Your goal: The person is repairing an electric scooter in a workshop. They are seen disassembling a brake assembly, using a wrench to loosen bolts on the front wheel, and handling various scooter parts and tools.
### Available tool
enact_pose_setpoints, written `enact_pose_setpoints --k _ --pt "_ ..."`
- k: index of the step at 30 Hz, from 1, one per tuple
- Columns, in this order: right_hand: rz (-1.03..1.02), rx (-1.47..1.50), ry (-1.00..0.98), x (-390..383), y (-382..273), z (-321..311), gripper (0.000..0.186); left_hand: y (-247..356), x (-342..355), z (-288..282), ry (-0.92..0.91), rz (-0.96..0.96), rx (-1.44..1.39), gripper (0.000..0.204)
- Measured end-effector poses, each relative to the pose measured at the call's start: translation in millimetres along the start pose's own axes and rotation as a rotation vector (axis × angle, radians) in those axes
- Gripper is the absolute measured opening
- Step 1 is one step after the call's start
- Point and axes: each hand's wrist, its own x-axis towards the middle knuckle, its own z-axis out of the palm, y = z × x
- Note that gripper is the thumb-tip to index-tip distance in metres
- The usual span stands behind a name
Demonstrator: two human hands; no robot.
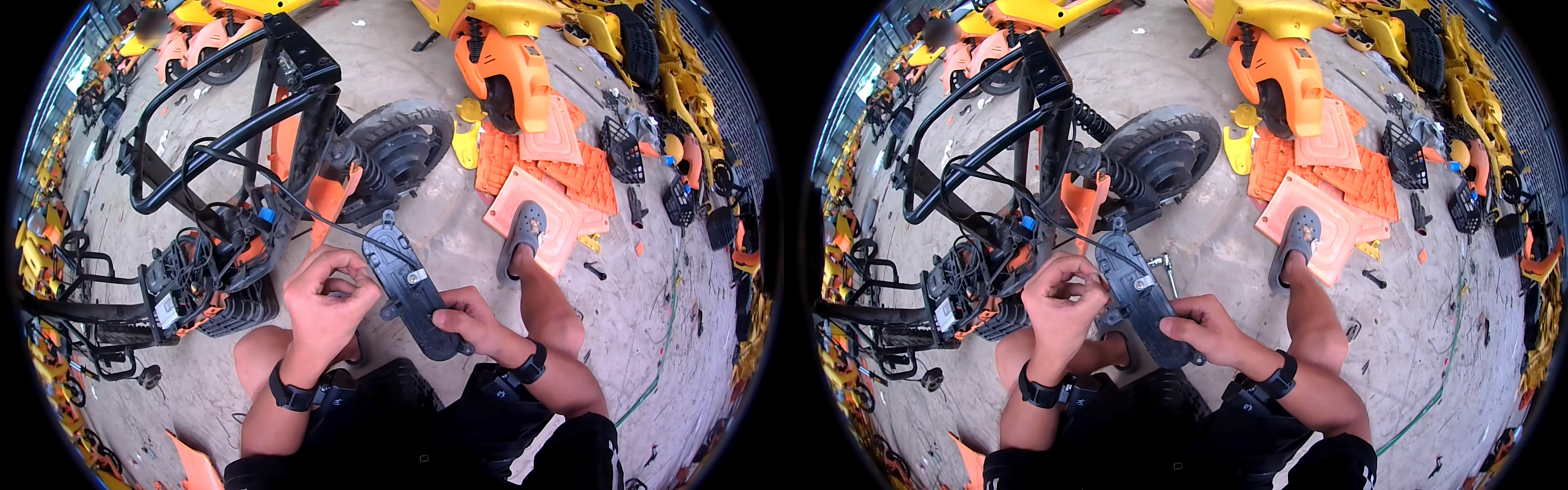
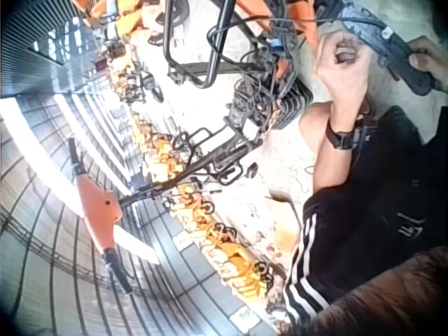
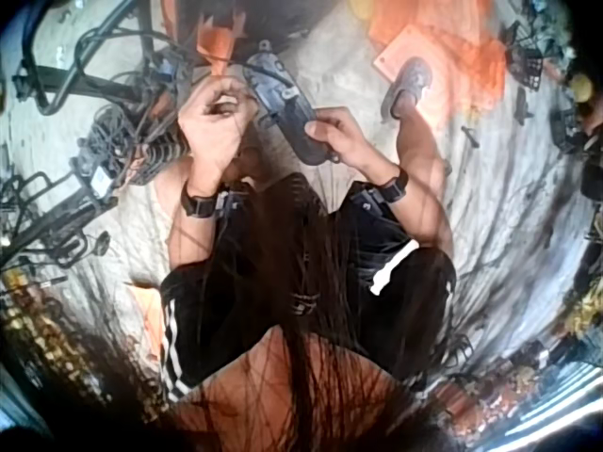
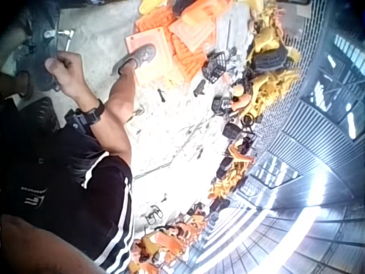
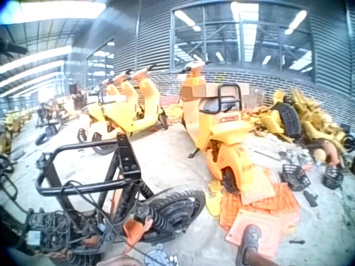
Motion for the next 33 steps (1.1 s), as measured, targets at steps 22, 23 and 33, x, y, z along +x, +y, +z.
enact_pose_setpoints --k 22,23,33 --pt "0.009 0.026 -0.115 0 -6 -3 0.039 -4 5 -17 -0.241 -0.273 -0.629 0.015" --pt "0.009 0.024 -0.118 0 -5 -4 0.039 -4 5 -17 -0.242 -0.269 -0.638 0.015" --pt "-0.009 -0.002 -0.131 0 -11 -3 0.038 -5 6 -21 -0.272 -0.332 -0.723 0.011"
